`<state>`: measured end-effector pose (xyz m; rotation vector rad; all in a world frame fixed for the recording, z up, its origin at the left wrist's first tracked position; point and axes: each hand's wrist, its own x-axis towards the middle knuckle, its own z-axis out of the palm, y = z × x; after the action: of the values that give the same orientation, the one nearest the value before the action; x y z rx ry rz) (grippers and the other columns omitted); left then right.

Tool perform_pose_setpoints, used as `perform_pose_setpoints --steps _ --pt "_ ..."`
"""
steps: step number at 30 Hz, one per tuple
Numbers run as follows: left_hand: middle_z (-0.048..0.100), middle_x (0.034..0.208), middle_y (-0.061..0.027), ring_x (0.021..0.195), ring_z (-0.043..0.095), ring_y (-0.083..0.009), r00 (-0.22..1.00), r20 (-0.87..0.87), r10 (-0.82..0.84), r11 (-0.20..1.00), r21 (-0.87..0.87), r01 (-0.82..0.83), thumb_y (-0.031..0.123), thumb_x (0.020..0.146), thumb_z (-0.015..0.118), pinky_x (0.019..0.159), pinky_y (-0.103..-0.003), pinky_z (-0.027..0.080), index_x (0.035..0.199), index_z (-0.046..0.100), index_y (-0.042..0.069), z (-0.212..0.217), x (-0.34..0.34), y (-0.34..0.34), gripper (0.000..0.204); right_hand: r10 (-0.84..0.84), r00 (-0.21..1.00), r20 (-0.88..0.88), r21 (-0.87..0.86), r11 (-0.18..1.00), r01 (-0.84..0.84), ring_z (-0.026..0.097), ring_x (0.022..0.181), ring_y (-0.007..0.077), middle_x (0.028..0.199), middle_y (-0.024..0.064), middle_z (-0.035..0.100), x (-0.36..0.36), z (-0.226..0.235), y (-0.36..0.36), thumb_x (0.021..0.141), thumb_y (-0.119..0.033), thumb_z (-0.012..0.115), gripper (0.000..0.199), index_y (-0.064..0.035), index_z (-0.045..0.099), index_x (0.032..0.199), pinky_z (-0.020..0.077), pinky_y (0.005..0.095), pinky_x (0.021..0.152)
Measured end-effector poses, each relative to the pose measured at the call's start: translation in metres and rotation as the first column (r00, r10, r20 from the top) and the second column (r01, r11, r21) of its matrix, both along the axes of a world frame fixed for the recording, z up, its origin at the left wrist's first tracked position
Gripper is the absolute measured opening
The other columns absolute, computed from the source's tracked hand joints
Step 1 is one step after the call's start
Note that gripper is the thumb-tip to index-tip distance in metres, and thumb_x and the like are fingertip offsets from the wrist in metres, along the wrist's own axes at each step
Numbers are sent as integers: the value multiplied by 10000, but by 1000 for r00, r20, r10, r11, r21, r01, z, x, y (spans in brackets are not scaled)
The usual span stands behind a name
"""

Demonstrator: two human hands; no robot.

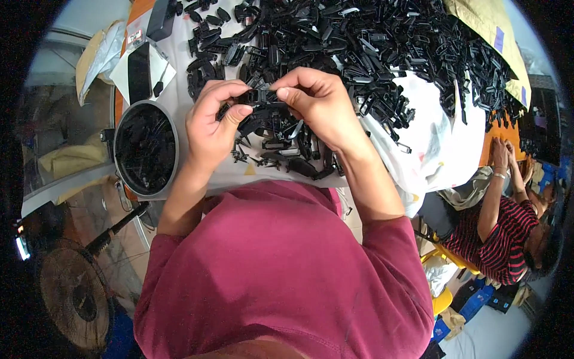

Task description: Sorting and inspecting small black plastic or metal hardware components on a table.

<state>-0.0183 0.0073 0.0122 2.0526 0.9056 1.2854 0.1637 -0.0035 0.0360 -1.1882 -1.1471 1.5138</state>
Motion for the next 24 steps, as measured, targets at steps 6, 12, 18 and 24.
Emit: perform_pose_setpoints --steps 6,12,18,24 --pt "562 939 -23 799 522 -74 659 719 221 759 -551 347 69 809 585 745 -185 416 1080 504 -15 -12 23 -13 295 -221 966 138 257 950 180 441 536 19 796 -16 539 -24 -3 -5 805 -49 569 90 -20 608 880 329 134 445" --pt "577 901 -25 802 524 -73 726 638 256 699 -641 317 128 828 572 742 -192 412 1038 546 -14 -14 17 -12 255 -173 984 -50 -89 982 168 529 592 77 741 52 569 -37 -27 -14 795 -83 597 199 16 530 954 435 178 451" --pt "545 878 -73 780 538 -159 420 763 492 521 -644 560 194 862 494 704 -305 441 892 503 44 -36 2 2 153 -51 806 589 300 940 -160 563 629 136 690 67 572 -24 -39 7 784 -172 614 195 6 584 858 449 256 543" --pt "580 879 -92 722 559 -198 750 148 645 706 -493 -509 84 789 494 628 -294 459 943 546 17 -62 -31 74 175 -465 117 878 458 742 -490 514 855 243 930 51 552 23 -53 66 689 -109 604 204 -111 625 892 461 320 690"
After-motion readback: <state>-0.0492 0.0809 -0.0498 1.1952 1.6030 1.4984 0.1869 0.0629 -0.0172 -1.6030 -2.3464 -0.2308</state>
